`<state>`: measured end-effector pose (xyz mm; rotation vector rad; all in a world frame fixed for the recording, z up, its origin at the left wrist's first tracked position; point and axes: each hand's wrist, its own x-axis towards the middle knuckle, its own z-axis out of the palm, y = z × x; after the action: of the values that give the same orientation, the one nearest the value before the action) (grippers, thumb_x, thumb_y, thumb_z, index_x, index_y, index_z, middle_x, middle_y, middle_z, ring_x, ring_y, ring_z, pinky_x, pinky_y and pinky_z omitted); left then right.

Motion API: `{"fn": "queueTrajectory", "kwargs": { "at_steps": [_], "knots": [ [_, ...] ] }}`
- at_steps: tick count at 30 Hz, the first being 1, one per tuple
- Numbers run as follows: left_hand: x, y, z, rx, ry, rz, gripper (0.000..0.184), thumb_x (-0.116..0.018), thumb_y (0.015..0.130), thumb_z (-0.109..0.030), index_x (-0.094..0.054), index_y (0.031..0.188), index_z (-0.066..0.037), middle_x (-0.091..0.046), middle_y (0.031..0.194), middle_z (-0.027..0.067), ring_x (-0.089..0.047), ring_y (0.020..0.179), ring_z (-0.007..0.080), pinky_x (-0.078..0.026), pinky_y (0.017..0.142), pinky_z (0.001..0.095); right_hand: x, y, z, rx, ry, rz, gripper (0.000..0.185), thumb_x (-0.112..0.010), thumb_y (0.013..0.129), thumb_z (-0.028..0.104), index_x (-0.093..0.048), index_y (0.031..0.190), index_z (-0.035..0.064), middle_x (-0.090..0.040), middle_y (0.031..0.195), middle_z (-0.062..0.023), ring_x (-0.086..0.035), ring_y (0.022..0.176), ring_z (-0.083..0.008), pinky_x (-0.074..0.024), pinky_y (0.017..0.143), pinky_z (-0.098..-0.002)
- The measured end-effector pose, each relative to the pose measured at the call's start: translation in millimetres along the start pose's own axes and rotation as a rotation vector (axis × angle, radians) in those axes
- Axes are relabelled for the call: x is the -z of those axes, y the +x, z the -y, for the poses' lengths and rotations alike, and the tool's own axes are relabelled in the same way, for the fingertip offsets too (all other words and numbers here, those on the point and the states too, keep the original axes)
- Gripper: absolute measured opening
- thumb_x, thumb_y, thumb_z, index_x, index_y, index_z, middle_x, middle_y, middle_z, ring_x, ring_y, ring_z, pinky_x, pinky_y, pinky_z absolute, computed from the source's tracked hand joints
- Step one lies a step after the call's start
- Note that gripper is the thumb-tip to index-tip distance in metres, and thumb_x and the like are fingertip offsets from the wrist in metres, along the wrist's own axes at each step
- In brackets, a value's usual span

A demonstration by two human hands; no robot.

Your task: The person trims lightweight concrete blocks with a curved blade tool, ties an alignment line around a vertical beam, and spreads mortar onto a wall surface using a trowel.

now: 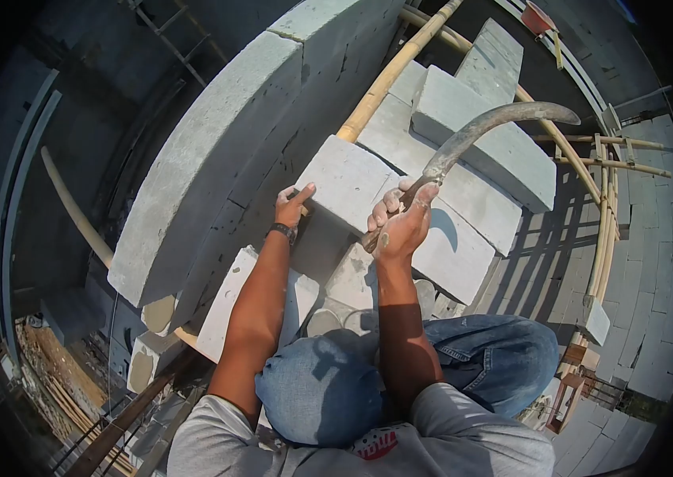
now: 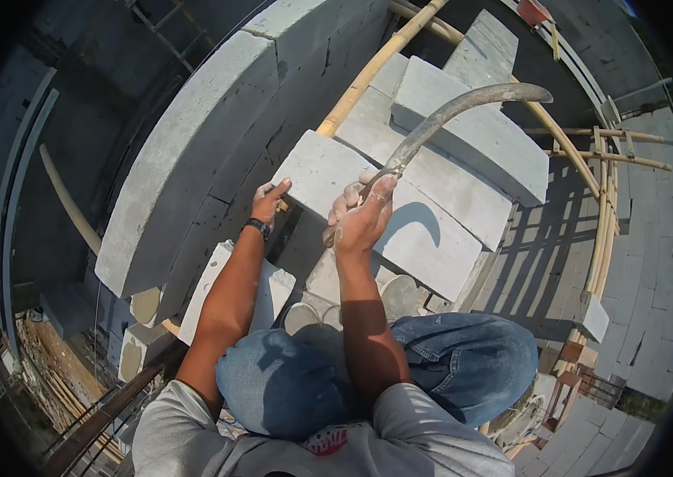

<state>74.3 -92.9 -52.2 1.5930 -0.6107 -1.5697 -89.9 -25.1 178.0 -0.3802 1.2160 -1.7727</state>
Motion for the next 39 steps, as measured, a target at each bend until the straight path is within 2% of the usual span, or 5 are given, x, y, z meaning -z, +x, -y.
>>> {"fn": "queueTrajectory", "kwargs": {
  "at_steps": [11, 20, 26, 35, 39],
  "knots": [
    [-1, 17, 8, -0.043, -0.061, 0.13, 0.055, -0.091, 0.078, -0.042, -0.053, 0.101, -0.008, -0.048, 0.071, -0.0074, -0.048, 0.058, 0.0023, -0.037, 0.05, 0.0207, 36, -5, -93, -0.559, -0.22, -0.215, 0.062, -0.044, 0.102, 0.067, -0.051, 0.102, 0.0055, -0.044, 0.063, 0.0, -0.044, 0.042, -0.014, -0.0376, 0.037, -0.0308],
    [4, 28, 22, -0.083, 0.02, 0.015, 0.097, -0.092, 0.074, -0.048, -0.048, 0.136, 0.011, -0.062, 0.095, 0.007, -0.059, 0.075, 0.0115, -0.048, 0.064, 0.025, 20, -2, -57, 0.204, -0.055, -0.041, 0.061, -0.044, 0.103, 0.067, -0.05, 0.105, 0.0054, -0.045, 0.068, -0.0016, -0.045, 0.044, -0.0137, -0.0348, 0.037, -0.0286],
    [4, 34, 30, -0.13, 0.139, -0.047, 0.111, -0.094, 0.068, -0.053, -0.043, 0.144, 0.01, -0.064, 0.105, 0.0122, -0.06, 0.083, 0.0132, -0.05, 0.07, 0.0265, 71, 2, -98, -0.658, 0.017, -0.148, 0.069, -0.046, 0.098, 0.074, -0.05, 0.103, 0.0055, -0.046, 0.065, -0.002, -0.047, 0.044, -0.0168, -0.0391, 0.036, -0.0325],
    [-6, -17, -15, -0.011, 0.05, -0.003, 0.109, -0.092, 0.069, -0.055, -0.045, 0.143, 0.009, -0.061, 0.125, 0.0215, -0.064, 0.106, 0.0231, -0.052, 0.091, 0.0338, 24, 8, -34, 0.132, 0.044, 0.111, 0.066, -0.046, 0.099, 0.073, -0.047, 0.103, 0.0067, -0.046, 0.071, -0.0016, -0.045, 0.048, -0.0122, -0.039, 0.04, -0.0258],
    [-8, -13, -12, -0.036, 0.005, -0.048, 0.104, -0.095, 0.068, -0.047, -0.046, 0.141, 0.008, -0.06, 0.084, 0.0055, -0.052, 0.062, 0.0089, -0.045, 0.056, 0.0256, 62, 22, -87, -0.671, -0.17, -0.126, 0.065, -0.042, 0.101, 0.072, -0.047, 0.102, 0.0072, -0.042, 0.063, -0.0014, -0.043, 0.045, -0.0131, -0.0378, 0.039, -0.0279]
  ]
}}
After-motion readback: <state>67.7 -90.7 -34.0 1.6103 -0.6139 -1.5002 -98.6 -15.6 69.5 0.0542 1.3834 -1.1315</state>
